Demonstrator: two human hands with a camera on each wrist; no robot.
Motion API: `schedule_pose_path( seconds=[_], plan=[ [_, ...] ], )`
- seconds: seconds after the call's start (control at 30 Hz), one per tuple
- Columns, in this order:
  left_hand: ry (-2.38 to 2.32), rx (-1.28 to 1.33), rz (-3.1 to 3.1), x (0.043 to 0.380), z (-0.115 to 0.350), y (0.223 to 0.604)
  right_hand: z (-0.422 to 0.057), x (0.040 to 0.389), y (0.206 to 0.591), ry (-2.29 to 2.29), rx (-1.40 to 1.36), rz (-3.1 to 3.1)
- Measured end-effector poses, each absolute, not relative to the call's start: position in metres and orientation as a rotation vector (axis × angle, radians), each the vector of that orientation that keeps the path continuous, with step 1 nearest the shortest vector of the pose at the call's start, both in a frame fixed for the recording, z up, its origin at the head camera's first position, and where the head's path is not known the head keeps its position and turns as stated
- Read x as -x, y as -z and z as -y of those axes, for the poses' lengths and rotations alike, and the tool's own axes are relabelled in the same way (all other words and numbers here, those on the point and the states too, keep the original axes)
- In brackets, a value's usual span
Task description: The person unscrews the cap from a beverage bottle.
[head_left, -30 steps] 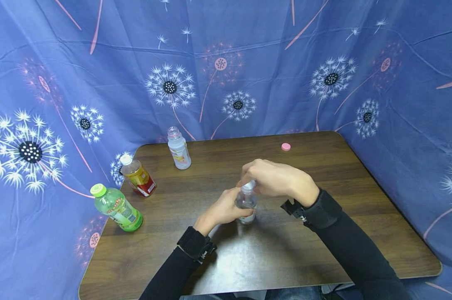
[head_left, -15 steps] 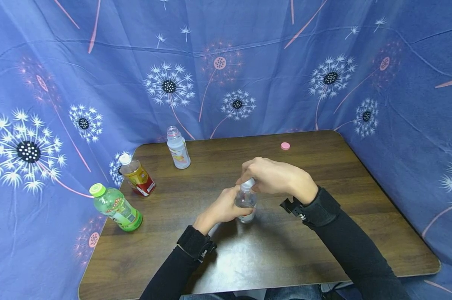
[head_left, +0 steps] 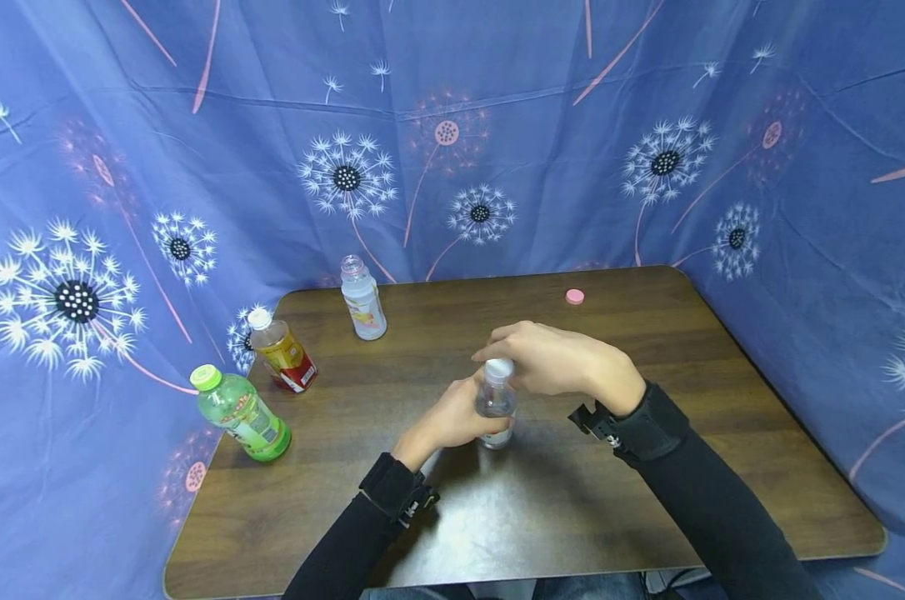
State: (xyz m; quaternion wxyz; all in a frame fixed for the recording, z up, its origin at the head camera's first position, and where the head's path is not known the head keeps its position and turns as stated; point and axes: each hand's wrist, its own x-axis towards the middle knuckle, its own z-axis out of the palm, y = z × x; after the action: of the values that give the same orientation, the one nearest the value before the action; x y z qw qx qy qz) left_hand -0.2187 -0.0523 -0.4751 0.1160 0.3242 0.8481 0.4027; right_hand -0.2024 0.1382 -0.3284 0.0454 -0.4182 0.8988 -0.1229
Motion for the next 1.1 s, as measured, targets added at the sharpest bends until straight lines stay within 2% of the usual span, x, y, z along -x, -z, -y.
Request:
schedule_pose_path(
  seconds=[0.5,0.8,1.1],
  plan=[
    [-1.206,-0.679,-2.774,0.222,0.080,0.461,-0.167,0.203,0.342,0.492,1.064,-2.863],
    [-1.269,-0.490,-2.934,0.230,0.118,0.462,-0.184,0.204,0.357,0.525,1.036,-2.862],
    [-1.269,-0.195,-3.092,0.236,0.163,0.452,-0.199,0.202,0.366,0.569,0.995,-2.866]
  ],
)
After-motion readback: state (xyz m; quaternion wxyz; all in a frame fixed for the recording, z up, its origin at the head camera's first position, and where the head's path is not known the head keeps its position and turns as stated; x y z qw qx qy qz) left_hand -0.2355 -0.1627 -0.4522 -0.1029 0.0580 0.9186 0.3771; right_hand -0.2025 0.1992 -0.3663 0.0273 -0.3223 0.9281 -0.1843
